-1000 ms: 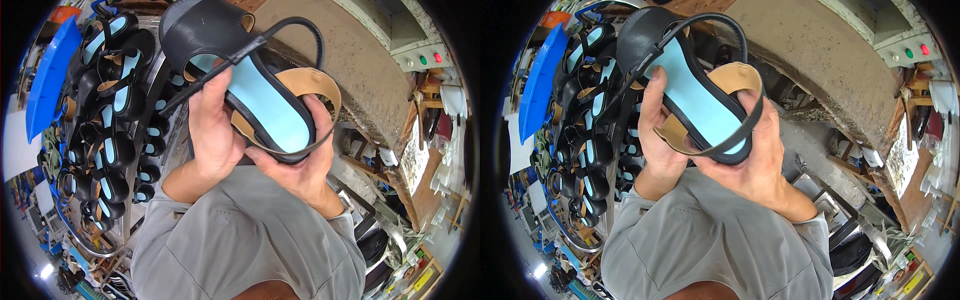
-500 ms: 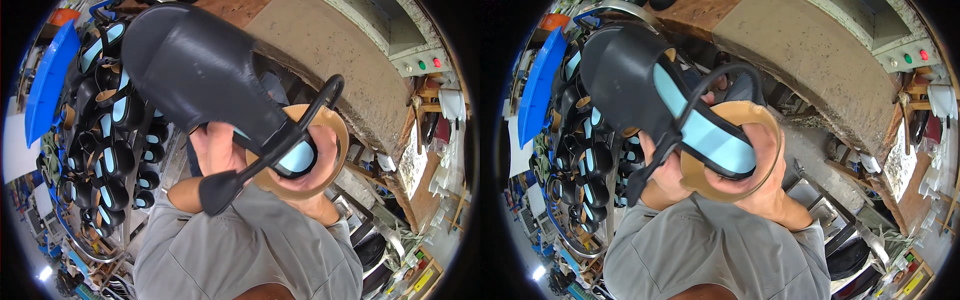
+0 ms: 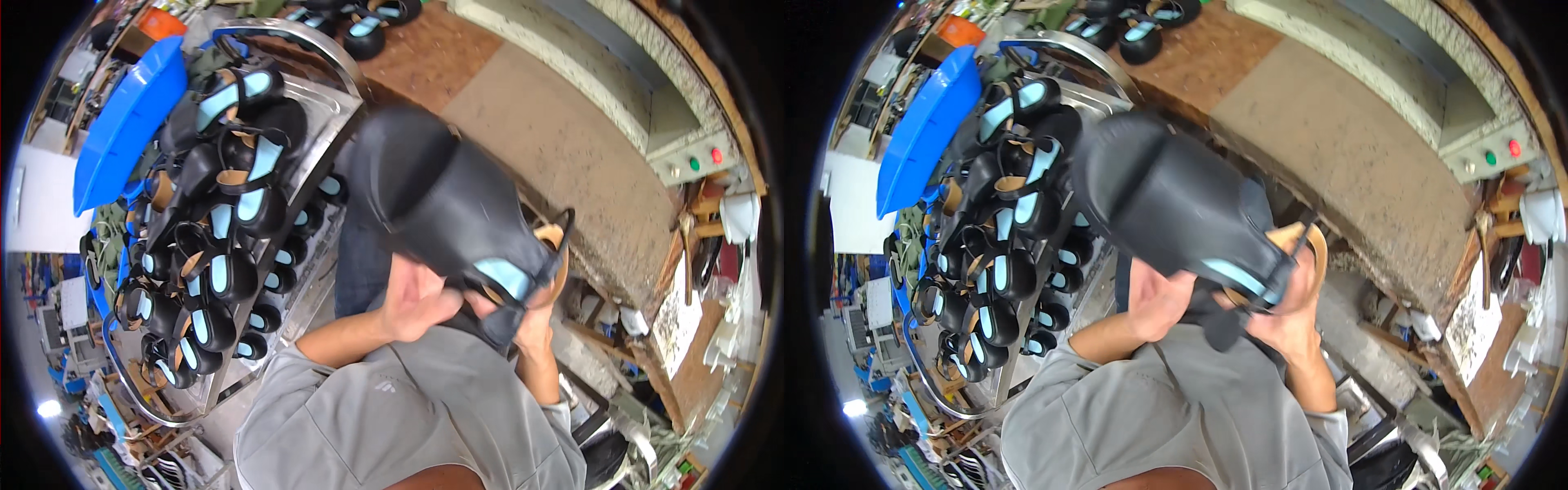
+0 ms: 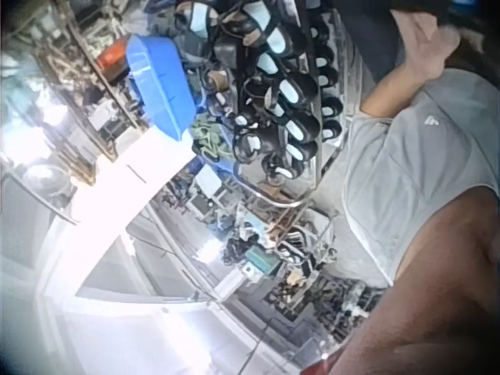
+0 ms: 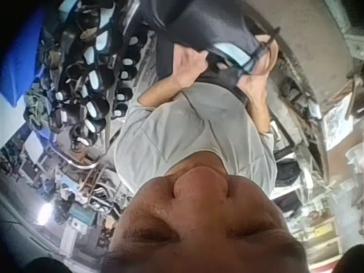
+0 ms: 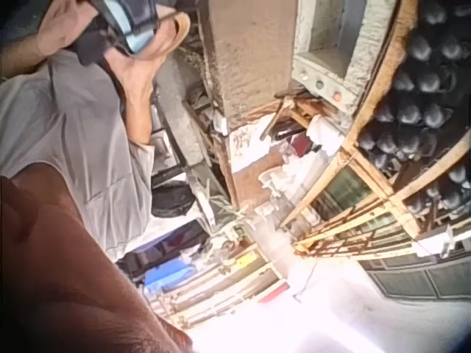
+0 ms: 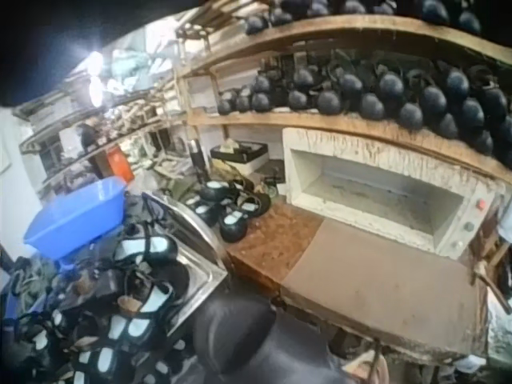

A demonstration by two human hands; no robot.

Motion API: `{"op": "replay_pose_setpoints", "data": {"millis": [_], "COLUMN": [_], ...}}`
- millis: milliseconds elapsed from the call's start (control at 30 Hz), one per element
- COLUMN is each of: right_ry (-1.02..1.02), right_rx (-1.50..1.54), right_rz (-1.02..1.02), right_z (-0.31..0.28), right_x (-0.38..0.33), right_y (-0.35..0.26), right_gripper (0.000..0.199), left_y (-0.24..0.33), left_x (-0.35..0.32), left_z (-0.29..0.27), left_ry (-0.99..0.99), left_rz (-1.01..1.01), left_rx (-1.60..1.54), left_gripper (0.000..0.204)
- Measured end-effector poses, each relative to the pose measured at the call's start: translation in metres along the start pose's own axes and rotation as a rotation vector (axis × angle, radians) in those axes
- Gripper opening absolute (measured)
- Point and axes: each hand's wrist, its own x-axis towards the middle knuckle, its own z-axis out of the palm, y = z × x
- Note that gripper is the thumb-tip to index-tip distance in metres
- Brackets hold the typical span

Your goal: The person assembles black sandals by pressing the sole onto the upper part and securing the straps. They handle multiple sandals one at a time, inspecting the fit and alignment of the components before placing them on a nearby rack.

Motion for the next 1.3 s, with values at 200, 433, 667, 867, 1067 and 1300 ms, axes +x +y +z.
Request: {"op": "replay_pose_setpoints", "data": {"millis": [200,433,667,867,1067,1300], "right_ry": [0.027,0.092,-0.103,0.078,-0.26,-0.39], "right_rx": [-0.098,-0.242,0.071,0.768,1.522,1.749], "right_rz": [-0.322,-0.412,-0.516,0.335,0.354,0.003], "right_z": [-0.01,-0.025,-0.029,-0.013,0.018,0.028], "right_x": [-0.008,-0.03,-0.016,-0.008,0.033,0.049], "right_y": [0.031,0.035,0.01,0.067,0.026,0.009], "right_gripper": [0.078,0.063,0.091,0.076,0.068,0.047], "left_y": [0.065,0.072,0.065,0.054,0.025,0.016], "left_x": [0.044,0.028,0.031,0.045,0.03,0.027], "left_z": [-0.011,-0.007,-0.001,-0.021,0.011,0.008], "left_ry": [-0.07,-0.248,-0.28,-0.462,-0.394,-0.427], "left_rz": [-0.051,0.266,0.314,0.423,0.638,0.567], "left_rx": [-0.1,0.068,-0.202,0.261,0.564,0.475], "left_gripper": [0.086,0.055,0.067,0.074,0.049,0.056]}}
